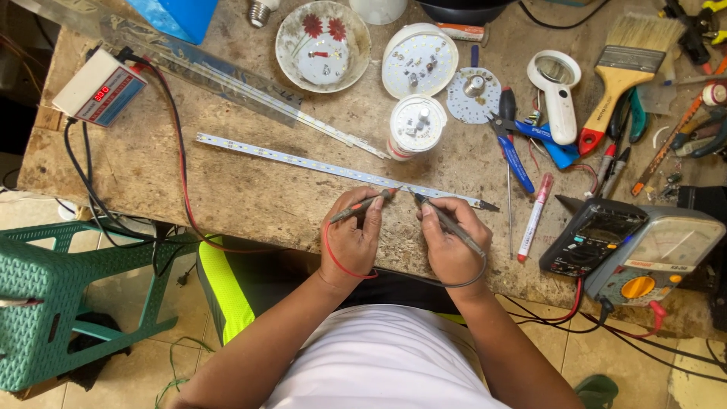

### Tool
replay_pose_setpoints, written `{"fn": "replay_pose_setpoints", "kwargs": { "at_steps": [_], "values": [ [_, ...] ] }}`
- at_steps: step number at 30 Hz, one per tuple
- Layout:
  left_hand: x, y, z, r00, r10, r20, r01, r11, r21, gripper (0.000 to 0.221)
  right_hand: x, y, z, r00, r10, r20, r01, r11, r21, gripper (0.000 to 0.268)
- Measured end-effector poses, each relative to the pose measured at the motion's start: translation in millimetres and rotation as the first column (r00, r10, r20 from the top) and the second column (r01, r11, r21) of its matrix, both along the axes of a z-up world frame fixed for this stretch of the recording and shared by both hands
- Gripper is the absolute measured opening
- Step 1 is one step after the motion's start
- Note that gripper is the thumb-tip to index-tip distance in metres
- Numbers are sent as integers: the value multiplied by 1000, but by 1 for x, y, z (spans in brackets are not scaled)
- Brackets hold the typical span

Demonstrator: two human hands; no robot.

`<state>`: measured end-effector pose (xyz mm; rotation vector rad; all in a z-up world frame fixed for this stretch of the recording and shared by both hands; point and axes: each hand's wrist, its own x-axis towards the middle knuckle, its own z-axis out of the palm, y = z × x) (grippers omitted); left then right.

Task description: Testing individual LEDs on a strip using multimeter probes to check for functionality.

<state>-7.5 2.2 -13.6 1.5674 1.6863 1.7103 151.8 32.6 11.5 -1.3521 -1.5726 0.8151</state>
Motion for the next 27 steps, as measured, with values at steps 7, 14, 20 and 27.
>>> {"fn": "replay_pose_setpoints", "kwargs": {
  "at_steps": [7,14,20,27],
  "values": [
    [0,-1,-1,996,3,89,-6,1000,26,10,-4,-2,3,999,-7,46,8,999,-39,6],
    [-2,0,4,996,-6,91,3,999,34,11,-4,-2,-3,998,-29,55,32,998,-54,7],
    [-2,-1,4,998,-5,58,4,1000,14,11,-4,-3,-5,997,-46,54,50,996,-68,7],
    [-2,-1,4,997,-13,71,13,1000,9,11,-7,-4,-4,998,-47,43,50,997,-63,7]
  ]
}}
